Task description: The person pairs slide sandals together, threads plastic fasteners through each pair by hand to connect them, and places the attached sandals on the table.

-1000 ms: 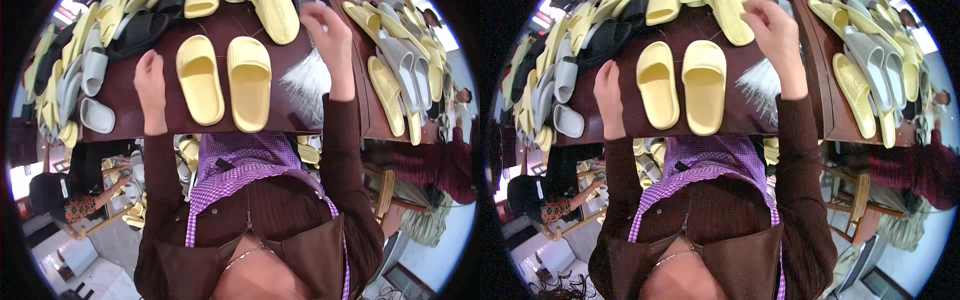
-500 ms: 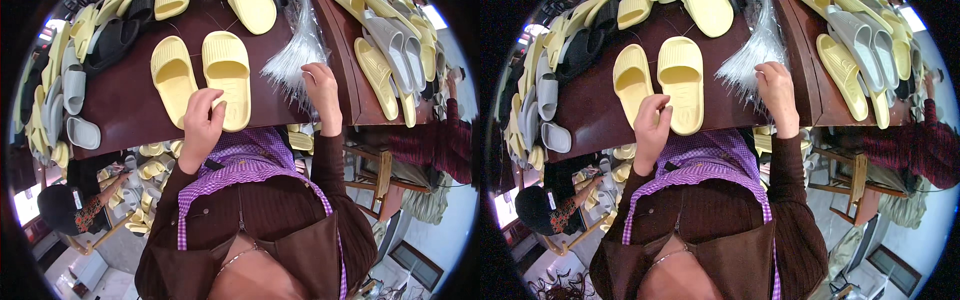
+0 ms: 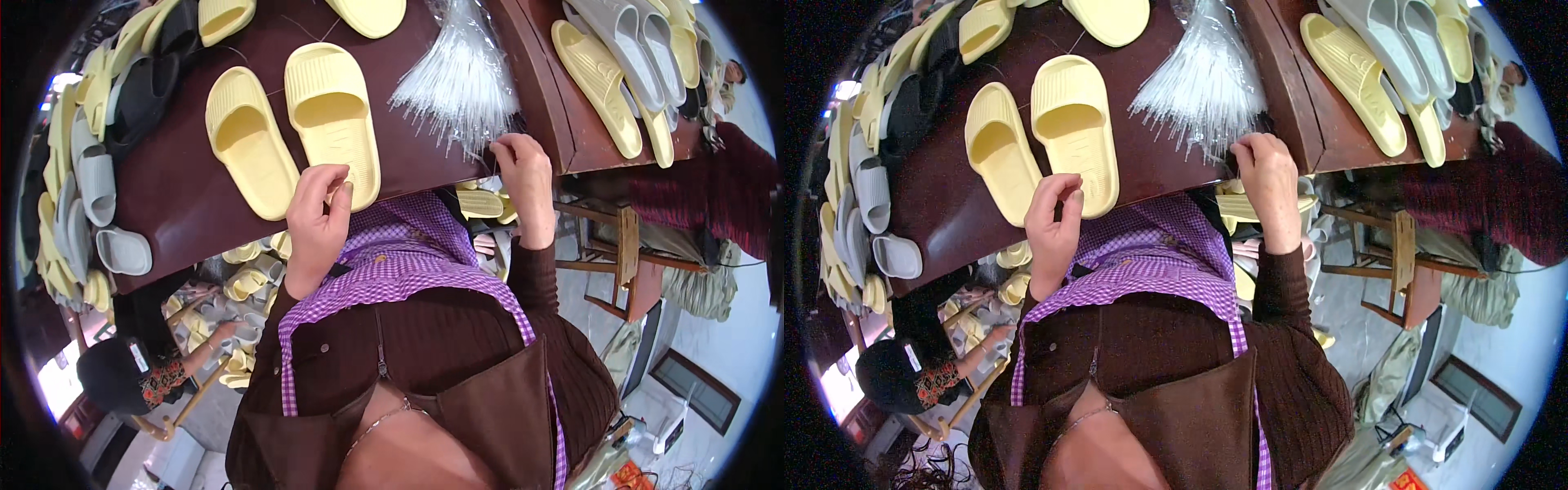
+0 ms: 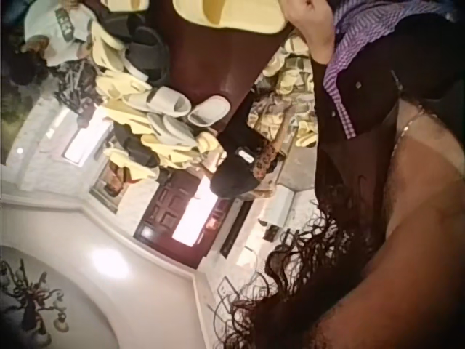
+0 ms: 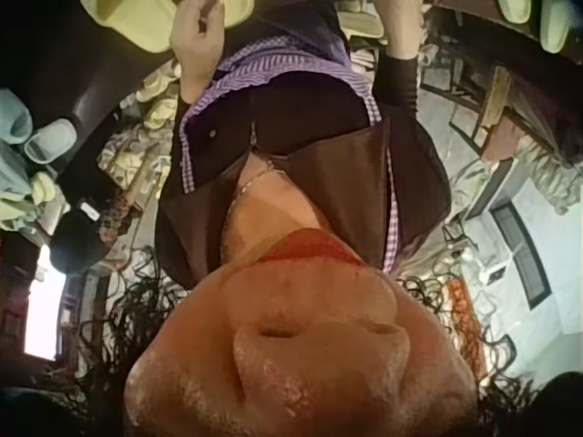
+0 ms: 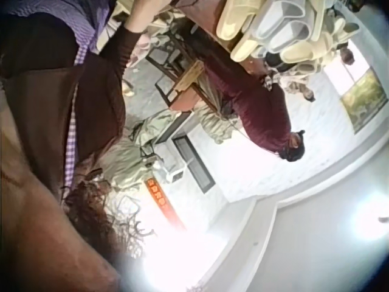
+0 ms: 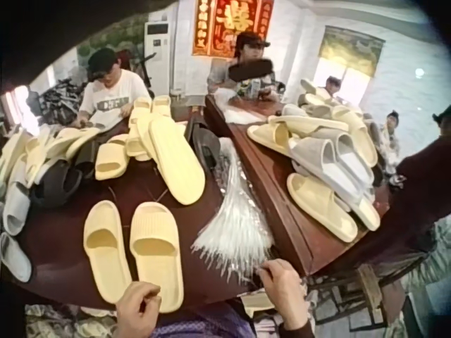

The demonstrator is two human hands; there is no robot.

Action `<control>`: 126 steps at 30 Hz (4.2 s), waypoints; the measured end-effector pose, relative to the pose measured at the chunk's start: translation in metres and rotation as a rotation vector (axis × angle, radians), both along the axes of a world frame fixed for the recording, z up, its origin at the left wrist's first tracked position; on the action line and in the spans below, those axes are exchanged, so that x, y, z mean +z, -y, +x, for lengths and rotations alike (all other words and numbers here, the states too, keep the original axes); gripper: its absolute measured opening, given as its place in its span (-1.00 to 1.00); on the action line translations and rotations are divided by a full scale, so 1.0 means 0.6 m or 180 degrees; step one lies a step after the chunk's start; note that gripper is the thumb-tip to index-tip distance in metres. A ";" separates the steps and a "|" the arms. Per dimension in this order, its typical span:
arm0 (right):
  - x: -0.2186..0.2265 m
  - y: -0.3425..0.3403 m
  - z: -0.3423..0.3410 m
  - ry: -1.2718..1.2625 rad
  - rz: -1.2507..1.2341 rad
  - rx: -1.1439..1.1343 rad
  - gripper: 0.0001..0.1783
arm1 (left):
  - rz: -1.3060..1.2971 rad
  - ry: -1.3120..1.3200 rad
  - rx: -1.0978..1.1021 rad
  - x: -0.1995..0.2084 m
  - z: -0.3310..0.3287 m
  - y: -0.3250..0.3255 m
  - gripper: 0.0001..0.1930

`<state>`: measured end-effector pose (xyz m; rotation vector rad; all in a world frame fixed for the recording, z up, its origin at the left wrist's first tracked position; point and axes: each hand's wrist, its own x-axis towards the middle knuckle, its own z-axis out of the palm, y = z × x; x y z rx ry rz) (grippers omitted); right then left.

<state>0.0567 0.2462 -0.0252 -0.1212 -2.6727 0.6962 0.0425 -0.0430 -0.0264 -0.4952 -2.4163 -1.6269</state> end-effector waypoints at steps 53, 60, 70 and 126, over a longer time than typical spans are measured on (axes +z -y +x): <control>0.064 0.038 0.036 0.0303 -0.5440 0.3480 -0.86 | 0.0318 0.0624 -0.2505 0.036 -0.045 -0.086 -0.91; 0.082 0.017 -0.008 0.0327 -0.5824 0.5181 -0.83 | 0.0871 0.0733 -0.2376 0.046 -0.037 -0.031 -0.91; 0.111 0.051 -0.023 0.0305 -0.3758 0.3005 -0.93 | 0.0089 -0.0936 -0.0912 0.116 0.029 0.066 -0.82; 0.028 0.236 -0.387 0.0562 0.0347 0.1398 -0.72 | -0.1835 -0.0911 0.0866 -0.022 -0.090 0.057 -0.81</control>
